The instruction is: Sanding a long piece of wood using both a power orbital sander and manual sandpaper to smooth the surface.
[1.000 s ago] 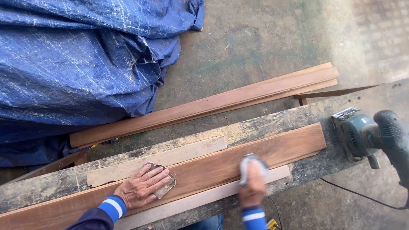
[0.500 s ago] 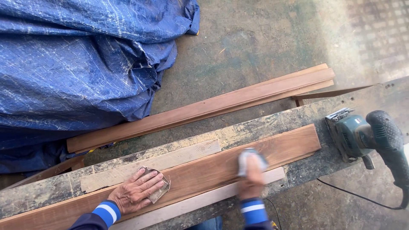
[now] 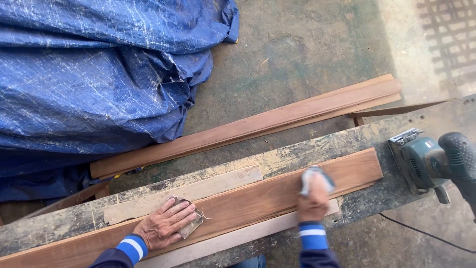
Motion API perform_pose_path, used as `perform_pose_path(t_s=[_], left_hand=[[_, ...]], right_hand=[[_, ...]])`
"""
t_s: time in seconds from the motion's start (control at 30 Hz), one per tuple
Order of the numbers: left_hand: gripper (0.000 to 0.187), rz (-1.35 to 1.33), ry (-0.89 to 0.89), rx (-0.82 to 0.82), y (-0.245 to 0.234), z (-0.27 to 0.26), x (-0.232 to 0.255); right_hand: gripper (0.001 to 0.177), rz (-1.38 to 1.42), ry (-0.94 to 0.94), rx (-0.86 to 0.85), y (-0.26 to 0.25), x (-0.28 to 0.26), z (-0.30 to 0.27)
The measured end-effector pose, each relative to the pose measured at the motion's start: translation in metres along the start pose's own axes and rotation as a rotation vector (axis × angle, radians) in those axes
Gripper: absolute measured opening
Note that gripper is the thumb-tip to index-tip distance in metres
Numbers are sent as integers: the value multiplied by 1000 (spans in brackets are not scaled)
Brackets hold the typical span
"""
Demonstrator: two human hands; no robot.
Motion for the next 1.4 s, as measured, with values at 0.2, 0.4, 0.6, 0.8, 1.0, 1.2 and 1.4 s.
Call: perform_pose_path(t_s=[0.2, 0.4, 0.6, 0.8, 1.0, 1.2, 1.4], left_hand=[[79, 25, 14, 64, 3, -2, 1], [79, -12, -4, 36, -8, -2, 2], [76, -29, -5, 58, 0, -3, -1], [82, 10, -7, 13, -4, -43, -13], [81, 43, -185, 142, 4, -105, -32], [81, 12, -207, 109, 5, -104, -33], [79, -5, -206, 130, 12, -108, -35]], right_hand=[[50, 439, -709, -67, 3, -201, -113], [33, 172, -346, 134, -31, -22, 5], [49, 223, -408, 181, 0, -173, -61], [54, 314, -772, -46, -4, -159, -68], [32, 89, 46, -23, -5, -2, -9], [44, 413, -723, -18, 18, -290, -137], [56, 257, -635, 17, -17, -163, -46]])
Point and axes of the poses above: each hand's wrist, its own z-axis towards the middle knuckle, its own y-axis out of the palm, x = y × z, the point moved 4 cm from there along z, towards the middle knuckle, and after that the axes turned 9 degrees about -y, right-handed, at the moved point
